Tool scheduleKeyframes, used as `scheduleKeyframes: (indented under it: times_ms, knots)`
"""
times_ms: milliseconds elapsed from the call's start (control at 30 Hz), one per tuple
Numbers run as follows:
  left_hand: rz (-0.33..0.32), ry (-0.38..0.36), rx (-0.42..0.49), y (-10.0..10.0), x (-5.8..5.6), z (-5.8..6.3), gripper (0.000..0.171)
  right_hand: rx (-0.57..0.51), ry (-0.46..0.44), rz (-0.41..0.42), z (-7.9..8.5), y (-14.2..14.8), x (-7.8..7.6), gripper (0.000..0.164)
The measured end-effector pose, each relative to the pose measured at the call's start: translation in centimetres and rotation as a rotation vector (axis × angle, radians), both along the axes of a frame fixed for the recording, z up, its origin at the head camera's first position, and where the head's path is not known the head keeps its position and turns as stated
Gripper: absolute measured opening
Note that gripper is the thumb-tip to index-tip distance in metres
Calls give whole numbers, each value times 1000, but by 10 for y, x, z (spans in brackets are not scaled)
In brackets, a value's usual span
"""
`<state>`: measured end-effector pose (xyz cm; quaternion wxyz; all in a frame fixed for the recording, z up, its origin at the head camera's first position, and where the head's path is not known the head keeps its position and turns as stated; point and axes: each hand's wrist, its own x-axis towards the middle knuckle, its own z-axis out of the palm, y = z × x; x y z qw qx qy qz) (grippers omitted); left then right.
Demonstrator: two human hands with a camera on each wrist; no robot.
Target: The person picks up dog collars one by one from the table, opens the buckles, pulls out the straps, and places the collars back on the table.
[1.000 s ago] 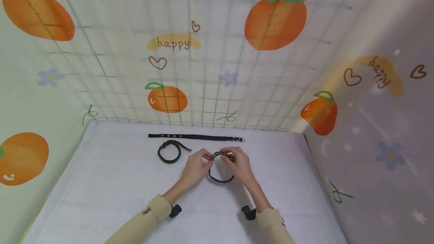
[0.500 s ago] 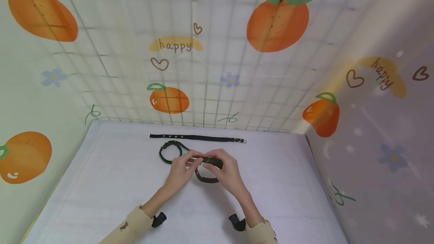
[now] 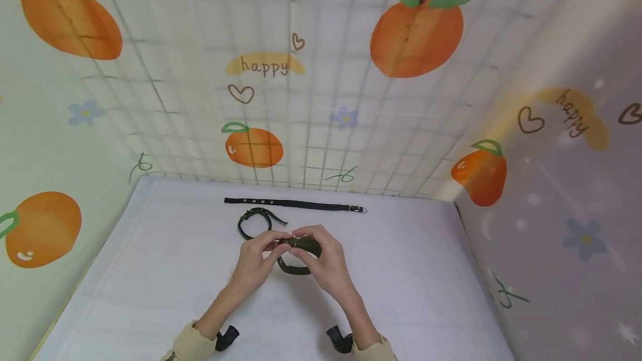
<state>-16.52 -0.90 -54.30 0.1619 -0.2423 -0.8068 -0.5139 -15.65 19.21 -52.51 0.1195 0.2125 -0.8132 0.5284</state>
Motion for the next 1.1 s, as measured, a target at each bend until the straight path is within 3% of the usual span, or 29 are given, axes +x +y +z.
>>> scheduleKeyframes:
  times_ms: [300, 500, 600, 733, 900, 1000, 1100]
  knots:
    - [29, -19, 46, -1, 3, 2, 18, 66, -65, -69, -3, -6, 5, 27]
    - [27, -73, 122, -1, 9, 2, 17, 62, -73, -79, -5, -8, 11, 20]
    - [39, -143, 177, -2, 12, 1, 17, 37, -61, -78, -6, -10, 12, 20]
    - [43, -310, 298, -3, 13, 4, 18, -10, -77, -91, -7, -12, 14, 21]
    - [13, -461, 402, -6, 14, 6, 21, -48, -105, -107, -10, -15, 15, 20]
    - [-17, -462, 377, -8, 16, 5, 23, -38, -92, -102, -10, -13, 15, 20]
    - [-41, -365, 274, -12, 16, 3, 26, -17, -61, -84, -10, -10, 17, 20]
